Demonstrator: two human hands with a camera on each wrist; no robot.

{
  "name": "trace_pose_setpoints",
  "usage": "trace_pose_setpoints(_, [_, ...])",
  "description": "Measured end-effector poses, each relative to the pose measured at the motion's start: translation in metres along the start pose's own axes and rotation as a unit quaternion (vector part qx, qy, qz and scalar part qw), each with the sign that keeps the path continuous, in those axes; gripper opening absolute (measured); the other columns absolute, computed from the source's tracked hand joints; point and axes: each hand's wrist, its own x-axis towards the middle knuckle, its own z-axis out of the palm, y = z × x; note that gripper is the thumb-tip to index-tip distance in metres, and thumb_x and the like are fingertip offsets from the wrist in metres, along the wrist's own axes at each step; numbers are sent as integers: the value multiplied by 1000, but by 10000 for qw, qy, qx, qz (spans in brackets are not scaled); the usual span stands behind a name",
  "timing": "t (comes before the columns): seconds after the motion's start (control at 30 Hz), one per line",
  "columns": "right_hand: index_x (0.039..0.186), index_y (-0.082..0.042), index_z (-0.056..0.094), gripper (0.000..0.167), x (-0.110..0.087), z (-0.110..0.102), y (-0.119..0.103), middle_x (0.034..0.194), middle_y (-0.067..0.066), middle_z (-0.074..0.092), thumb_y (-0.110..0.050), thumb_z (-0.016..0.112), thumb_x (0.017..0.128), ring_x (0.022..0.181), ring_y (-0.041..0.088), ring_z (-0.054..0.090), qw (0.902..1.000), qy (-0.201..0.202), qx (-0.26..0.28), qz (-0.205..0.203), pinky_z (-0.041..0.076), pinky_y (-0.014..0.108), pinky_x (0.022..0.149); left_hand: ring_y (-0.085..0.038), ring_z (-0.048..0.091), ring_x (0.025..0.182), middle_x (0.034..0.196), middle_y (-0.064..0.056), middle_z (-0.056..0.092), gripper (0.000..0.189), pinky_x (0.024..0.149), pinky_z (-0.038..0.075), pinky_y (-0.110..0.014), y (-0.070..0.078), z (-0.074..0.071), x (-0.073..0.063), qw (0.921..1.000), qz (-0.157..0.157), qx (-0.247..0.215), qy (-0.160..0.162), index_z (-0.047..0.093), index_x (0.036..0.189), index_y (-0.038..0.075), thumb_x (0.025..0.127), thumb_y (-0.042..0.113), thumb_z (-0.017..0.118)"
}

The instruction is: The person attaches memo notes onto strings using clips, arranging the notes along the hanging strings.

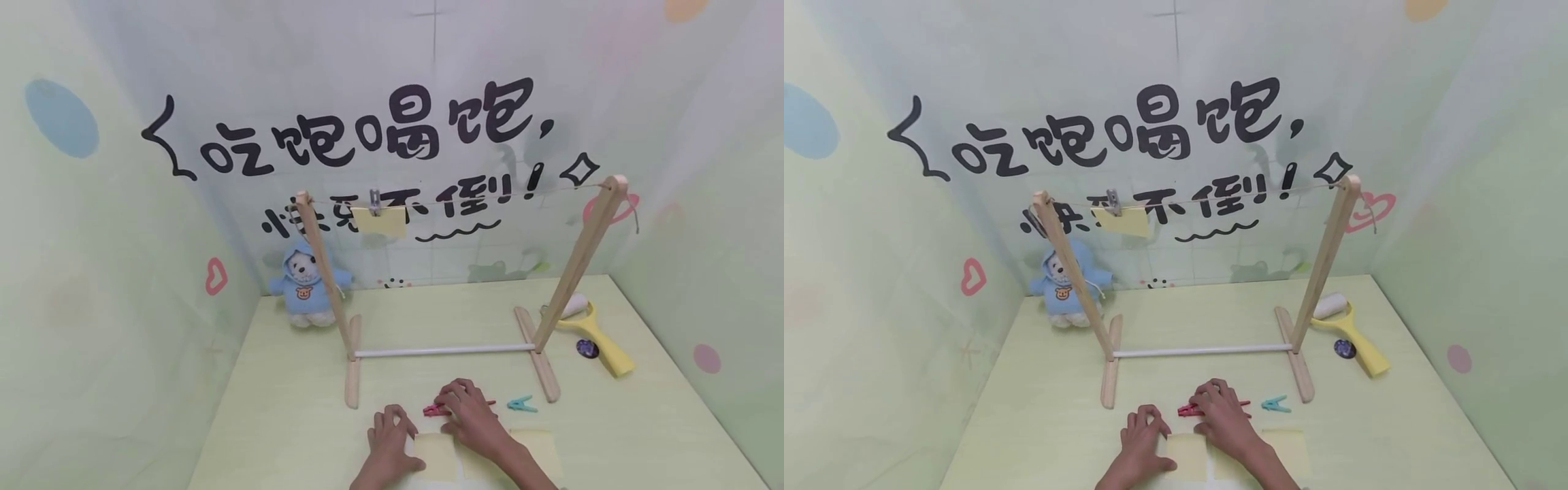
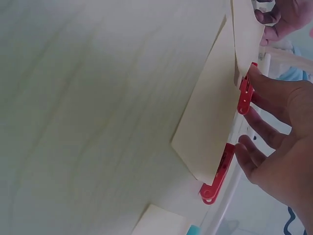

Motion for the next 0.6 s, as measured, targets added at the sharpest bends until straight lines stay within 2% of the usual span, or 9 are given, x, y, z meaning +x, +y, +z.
trace_pose_setpoints(0.1, [113,-11,75,45,-2,1,1,118,4,69,-10,99,74,120,35,60,9997,-168,45,147,52,62,99,-27,36,108,126,0,40,45,82,30,-34,0,0,0,10000,61,61,7,67,94,17,66,22,102])
trace_pose_setpoints(0.2, [112,-8,74,44,-2,3,2,119,6,69,-7,98,75,120,36,60,9997,-169,54,192,52,62,100,-27,35,107,126,-1,40,43,81,29,-34,-1,0,0,9998,187,88,43,67,92,17,67,24,102])
trace_pose_setpoints(0.37, [105,-8,74,40,-3,9,7,119,7,68,-2,97,74,119,36,60,9999,55,-12,99,52,60,99,-21,34,107,125,4,40,42,82,28,-32,-7,3,0,9990,335,268,94,63,86,20,69,29,101])
trace_pose_setpoints(0.5, [101,-11,74,36,-5,12,9,118,6,68,-2,97,75,117,35,61,9996,267,11,22,53,59,96,-21,34,107,124,4,39,38,81,29,-33,-9,4,-1,9971,530,541,53,65,90,17,75,29,98])
trace_pose_setpoints(0.6, [99,-13,75,33,-6,13,9,117,5,68,-3,96,77,117,34,61,9992,392,35,-23,53,59,94,-22,35,108,124,4,39,33,80,29,-32,-10,5,-1,9964,476,699,-14,68,95,13,80,24,95])
